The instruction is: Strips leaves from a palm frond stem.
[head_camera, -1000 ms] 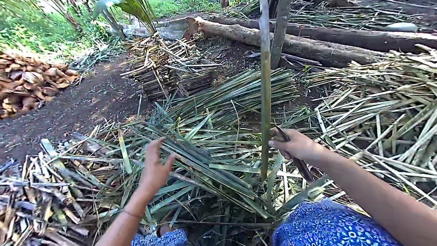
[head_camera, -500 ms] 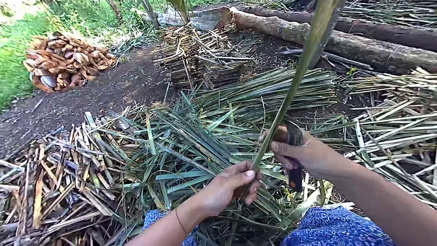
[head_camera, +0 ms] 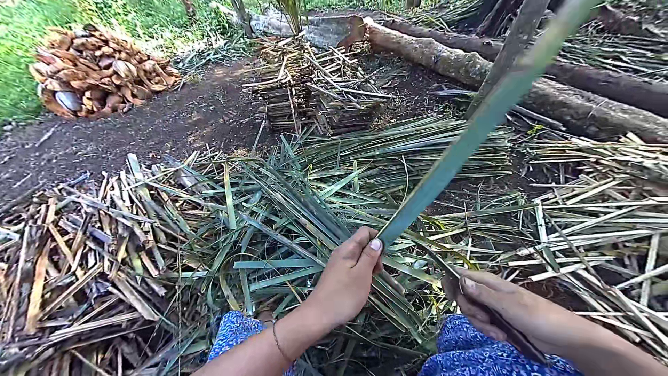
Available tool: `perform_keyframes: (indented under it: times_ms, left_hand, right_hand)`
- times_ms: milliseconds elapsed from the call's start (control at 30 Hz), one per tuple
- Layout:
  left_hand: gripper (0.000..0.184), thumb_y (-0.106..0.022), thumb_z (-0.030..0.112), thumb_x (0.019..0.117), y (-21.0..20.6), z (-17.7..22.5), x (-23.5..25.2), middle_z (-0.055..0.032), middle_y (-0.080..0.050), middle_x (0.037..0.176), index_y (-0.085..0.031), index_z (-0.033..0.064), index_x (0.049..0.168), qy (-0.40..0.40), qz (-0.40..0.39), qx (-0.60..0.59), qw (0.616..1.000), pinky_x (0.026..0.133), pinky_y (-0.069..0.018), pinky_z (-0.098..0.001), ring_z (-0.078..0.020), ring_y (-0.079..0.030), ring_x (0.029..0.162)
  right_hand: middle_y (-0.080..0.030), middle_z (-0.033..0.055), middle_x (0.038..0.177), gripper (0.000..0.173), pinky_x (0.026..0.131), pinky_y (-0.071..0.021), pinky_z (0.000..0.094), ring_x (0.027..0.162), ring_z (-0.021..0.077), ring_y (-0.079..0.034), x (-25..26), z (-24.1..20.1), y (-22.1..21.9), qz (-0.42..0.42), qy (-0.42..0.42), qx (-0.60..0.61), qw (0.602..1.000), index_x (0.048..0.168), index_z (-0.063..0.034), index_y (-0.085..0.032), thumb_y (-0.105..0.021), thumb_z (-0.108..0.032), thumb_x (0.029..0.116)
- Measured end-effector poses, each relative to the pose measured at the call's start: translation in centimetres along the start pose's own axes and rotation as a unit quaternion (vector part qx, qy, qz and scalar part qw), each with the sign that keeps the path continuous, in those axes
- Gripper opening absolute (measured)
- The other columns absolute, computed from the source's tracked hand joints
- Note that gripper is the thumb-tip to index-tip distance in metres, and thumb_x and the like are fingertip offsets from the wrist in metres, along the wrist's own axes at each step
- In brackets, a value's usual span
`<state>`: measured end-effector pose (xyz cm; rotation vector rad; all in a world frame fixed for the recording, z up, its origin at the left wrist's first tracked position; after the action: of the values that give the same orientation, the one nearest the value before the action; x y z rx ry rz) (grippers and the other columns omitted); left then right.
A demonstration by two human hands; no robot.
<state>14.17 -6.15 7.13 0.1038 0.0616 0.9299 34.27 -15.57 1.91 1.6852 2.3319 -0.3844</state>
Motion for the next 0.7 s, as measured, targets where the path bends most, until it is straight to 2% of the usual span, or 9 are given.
perform_keyframes:
  times_ms: [33,67,100,167,267,367,433,567,700]
  left_hand:
    - [0.026,-0.036,0.015,0.1106,0.0,-0.2,0.1,0.0056,-0.058,0.087,-0.06,0.0065,0.112,0.021,-0.002,0.011,1.0,0.075,-0.0489,-0.0177,0.0001,-0.058,0.079]
    - [0.026,-0.036,0.015,0.1108,0.0,-0.5,0.2,0.0055,-0.059,0.088,-0.06,0.0064,0.113,0.037,-0.005,0.012,0.999,0.075,-0.0493,-0.017,0.0008,-0.058,0.079]
    - [0.025,-0.036,0.015,0.111,-0.2,-0.7,0.3,0.0059,-0.056,0.084,-0.059,0.0069,0.112,0.046,-0.005,0.003,0.999,0.069,-0.0477,-0.0158,0.0009,-0.055,0.073]
    - [0.023,-0.034,0.015,0.1111,-0.8,-1.0,0.3,0.0076,-0.047,0.073,-0.056,0.0091,0.108,0.054,-0.003,-0.028,0.998,0.055,-0.0379,-0.0159,-0.0003,-0.044,0.059]
    - [0.023,-0.032,0.017,0.1114,-1.6,-0.8,0.2,0.0085,-0.042,0.069,-0.053,0.0104,0.105,0.049,0.005,-0.076,0.996,0.05,-0.0348,-0.0167,-0.0009,-0.039,0.053]
    - [0.023,-0.032,0.017,0.1111,-1.9,-0.6,0.2,0.0091,-0.041,0.069,-0.052,0.0119,0.101,0.021,0.018,-0.091,0.995,0.049,-0.0333,-0.0166,-0.0002,-0.037,0.052]
    - [0.023,-0.032,0.016,0.1108,-1.9,-0.5,0.1,0.0098,-0.041,0.068,-0.052,0.0132,0.1,0.013,0.028,-0.112,0.993,0.047,-0.0319,-0.016,0.0005,-0.035,0.051]
    - [0.026,-0.028,0.014,0.1106,-1.8,0.5,-0.3,0.0119,-0.037,0.062,-0.05,0.0144,0.097,0.05,0.044,-0.216,0.974,0.043,-0.0276,-0.0121,0.0034,-0.032,0.047]
    - [0.025,-0.029,0.013,0.1098,-2.2,0.6,-0.5,0.0125,-0.038,0.063,-0.05,0.0157,0.096,0.025,0.05,-0.223,0.973,0.043,-0.0273,-0.0113,0.0044,-0.031,0.047]
  right_hand:
    - [-0.047,-0.0157,0.061,0.04,0.044,-0.0405,0.0132,0.047,-0.0041,-0.046,0.2,-0.1,-0.3,0.002,0.029,0.007,1.0,0.096,-0.0264,-0.06,-0.056,-0.066,0.0949]
    - [-0.047,-0.0166,0.062,0.04,0.046,-0.0411,0.0121,0.049,-0.0053,-0.046,0.4,-0.7,-0.6,0.006,0.074,0.016,0.997,0.093,-0.027,-0.06,-0.055,-0.067,0.0948]
    - [-0.049,-0.0169,0.065,0.04,0.05,-0.0426,0.0117,0.053,-0.0059,-0.048,0.6,-1.5,-0.9,0.004,0.124,0.017,0.992,0.092,-0.0276,-0.06,-0.052,-0.067,0.0956]
    - [-0.052,-0.0169,0.073,0.044,0.058,-0.0424,0.0114,0.064,-0.0066,-0.051,1.2,-3.3,-1.5,-0.01,0.196,-0.027,0.98,0.095,-0.027,-0.06,-0.046,-0.069,0.0972]
    - [-0.045,-0.017,0.069,0.055,0.055,-0.0356,0.0103,0.061,-0.0081,-0.043,2.6,-5.1,-2.7,0.015,0.193,-0.142,0.971,0.089,-0.0244,-0.057,-0.037,-0.075,0.0964]
    - [-0.04,-0.0179,0.062,0.049,0.05,-0.0324,0.0121,0.053,-0.0078,-0.038,4.3,-5.6,-3.0,0.064,0.167,-0.199,0.964,0.085,-0.025,-0.058,-0.037,-0.066,0.1019]
    - [-0.038,-0.0186,0.061,0.049,0.049,-0.0308,0.0122,0.052,-0.0085,-0.036,5.0,-5.7,-3.1,0.075,0.179,-0.209,0.958,0.081,-0.0258,-0.056,-0.037,-0.066,0.102]
    - [-0.037,-0.0176,0.059,0.055,0.048,-0.0299,0.0118,0.051,-0.0092,-0.035,5.0,-5.4,-2.9,0.088,0.232,-0.212,0.945,0.077,-0.0248,-0.054,-0.035,-0.072,0.0996]
    - [-0.036,-0.0167,0.059,0.057,0.047,-0.0285,0.0115,0.05,-0.0096,-0.034,5.1,-5.7,-3.2,0.087,0.271,-0.211,0.935,0.076,-0.0229,-0.052,-0.034,-0.072,0.0994]
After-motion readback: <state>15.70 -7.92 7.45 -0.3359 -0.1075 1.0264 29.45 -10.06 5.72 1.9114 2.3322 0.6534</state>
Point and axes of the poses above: each hand's wrist, its own x-axis towards the middle knuckle, its own y-axis out of the back of the hand, z = x × y, the point moved 7 cm from there along x, towards the middle knuckle
